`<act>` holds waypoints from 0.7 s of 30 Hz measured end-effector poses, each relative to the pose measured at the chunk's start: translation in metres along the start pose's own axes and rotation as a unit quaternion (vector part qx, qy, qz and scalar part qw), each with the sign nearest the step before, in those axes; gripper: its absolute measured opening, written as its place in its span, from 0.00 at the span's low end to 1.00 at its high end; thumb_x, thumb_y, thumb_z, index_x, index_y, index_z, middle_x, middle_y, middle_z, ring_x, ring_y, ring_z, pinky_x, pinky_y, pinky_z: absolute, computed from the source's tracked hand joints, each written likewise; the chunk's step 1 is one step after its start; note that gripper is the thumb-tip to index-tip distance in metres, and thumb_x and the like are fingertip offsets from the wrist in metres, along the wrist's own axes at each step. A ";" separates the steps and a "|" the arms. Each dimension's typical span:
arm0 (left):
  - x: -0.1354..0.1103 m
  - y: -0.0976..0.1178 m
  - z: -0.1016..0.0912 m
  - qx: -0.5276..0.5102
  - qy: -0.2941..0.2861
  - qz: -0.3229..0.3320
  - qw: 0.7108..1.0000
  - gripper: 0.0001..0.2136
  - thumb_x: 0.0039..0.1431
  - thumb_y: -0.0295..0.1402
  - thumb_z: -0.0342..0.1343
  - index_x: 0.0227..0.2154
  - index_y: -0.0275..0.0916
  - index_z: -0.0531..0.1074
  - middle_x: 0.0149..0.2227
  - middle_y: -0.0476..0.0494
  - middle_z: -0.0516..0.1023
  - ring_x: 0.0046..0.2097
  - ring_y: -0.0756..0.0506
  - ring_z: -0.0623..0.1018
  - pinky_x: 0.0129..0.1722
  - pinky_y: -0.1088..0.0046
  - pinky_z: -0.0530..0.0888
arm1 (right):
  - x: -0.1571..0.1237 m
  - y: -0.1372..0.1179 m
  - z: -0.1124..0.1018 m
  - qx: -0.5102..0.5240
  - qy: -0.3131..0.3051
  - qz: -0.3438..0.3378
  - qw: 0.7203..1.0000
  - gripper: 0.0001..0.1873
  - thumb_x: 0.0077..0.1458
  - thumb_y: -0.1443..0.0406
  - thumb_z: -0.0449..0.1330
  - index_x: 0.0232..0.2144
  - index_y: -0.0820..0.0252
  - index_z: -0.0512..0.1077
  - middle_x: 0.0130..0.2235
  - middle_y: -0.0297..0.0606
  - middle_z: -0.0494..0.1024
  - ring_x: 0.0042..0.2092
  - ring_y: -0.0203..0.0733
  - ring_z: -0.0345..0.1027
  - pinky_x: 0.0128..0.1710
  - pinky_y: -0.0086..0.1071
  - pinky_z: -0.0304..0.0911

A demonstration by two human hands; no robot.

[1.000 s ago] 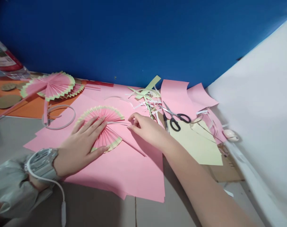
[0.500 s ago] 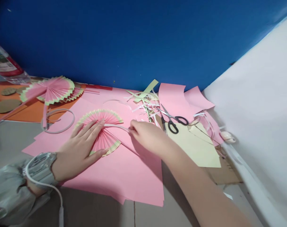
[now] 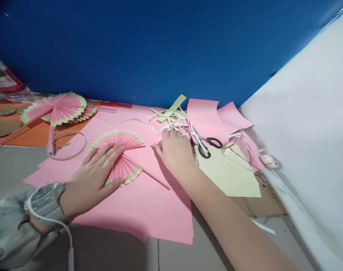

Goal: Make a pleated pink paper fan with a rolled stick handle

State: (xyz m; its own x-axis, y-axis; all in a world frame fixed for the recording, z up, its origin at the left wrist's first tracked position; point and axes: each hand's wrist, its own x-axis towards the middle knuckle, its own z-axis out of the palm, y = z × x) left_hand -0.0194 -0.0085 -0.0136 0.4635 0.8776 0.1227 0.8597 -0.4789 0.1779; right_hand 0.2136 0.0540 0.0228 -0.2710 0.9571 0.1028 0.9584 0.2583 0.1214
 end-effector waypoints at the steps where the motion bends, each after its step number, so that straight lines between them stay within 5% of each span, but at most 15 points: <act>1: 0.000 0.000 0.000 0.000 -0.001 0.000 1.000 0.32 0.63 0.48 0.41 0.63 0.31 0.53 0.65 0.37 0.55 0.66 0.35 0.53 0.63 0.48 0.48 | 0.001 -0.004 0.006 -0.001 0.008 0.002 1.000 0.15 0.61 0.58 0.48 0.37 0.64 0.68 0.37 0.51 0.75 0.39 0.54 0.69 0.35 0.40 0.55; 8: -0.001 0.000 0.000 0.004 -0.004 0.000 1.000 0.33 0.62 0.49 0.43 0.63 0.31 0.52 0.66 0.38 0.54 0.66 0.35 0.52 0.63 0.47 0.49 | -0.007 -0.010 0.005 0.095 -0.002 -0.010 0.995 0.09 0.62 0.64 0.47 0.33 0.58 0.65 0.33 0.40 0.76 0.33 0.43 0.69 0.32 0.34 0.55; 13: -0.001 0.001 0.000 0.007 -0.010 -0.005 1.000 0.32 0.62 0.48 0.44 0.63 0.32 0.53 0.66 0.38 0.54 0.66 0.35 0.52 0.62 0.46 0.49 | -0.013 -0.016 -0.005 0.349 -0.100 -0.019 0.932 0.14 0.64 0.57 0.44 0.32 0.53 0.65 0.32 0.30 0.75 0.32 0.37 0.69 0.31 0.29 0.56; 16: 0.000 0.001 -0.001 0.002 -0.012 0.000 1.000 0.31 0.62 0.47 0.43 0.63 0.31 0.53 0.66 0.38 0.54 0.66 0.35 0.52 0.62 0.45 0.50 | -0.009 -0.009 -0.006 0.319 -0.058 -0.016 0.946 0.10 0.63 0.60 0.47 0.35 0.53 0.67 0.36 0.31 0.75 0.36 0.38 0.69 0.35 0.31 0.57; 21: 0.000 -0.001 -0.003 -0.004 -0.019 0.013 1.000 0.32 0.62 0.47 0.44 0.63 0.32 0.52 0.66 0.39 0.54 0.66 0.36 0.52 0.63 0.46 0.49 | -0.006 -0.008 -0.007 0.247 -0.049 -0.110 0.961 0.11 0.62 0.61 0.50 0.44 0.51 0.69 0.44 0.36 0.71 0.42 0.40 0.67 0.41 0.32 0.58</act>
State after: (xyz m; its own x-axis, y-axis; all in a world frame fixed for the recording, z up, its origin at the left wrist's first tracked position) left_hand -0.0205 -0.0083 -0.0107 0.4933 0.8650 0.0911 0.8458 -0.5015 0.1821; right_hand 0.2072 0.0448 0.0284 -0.4855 0.8737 0.0311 0.8110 0.4634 -0.3572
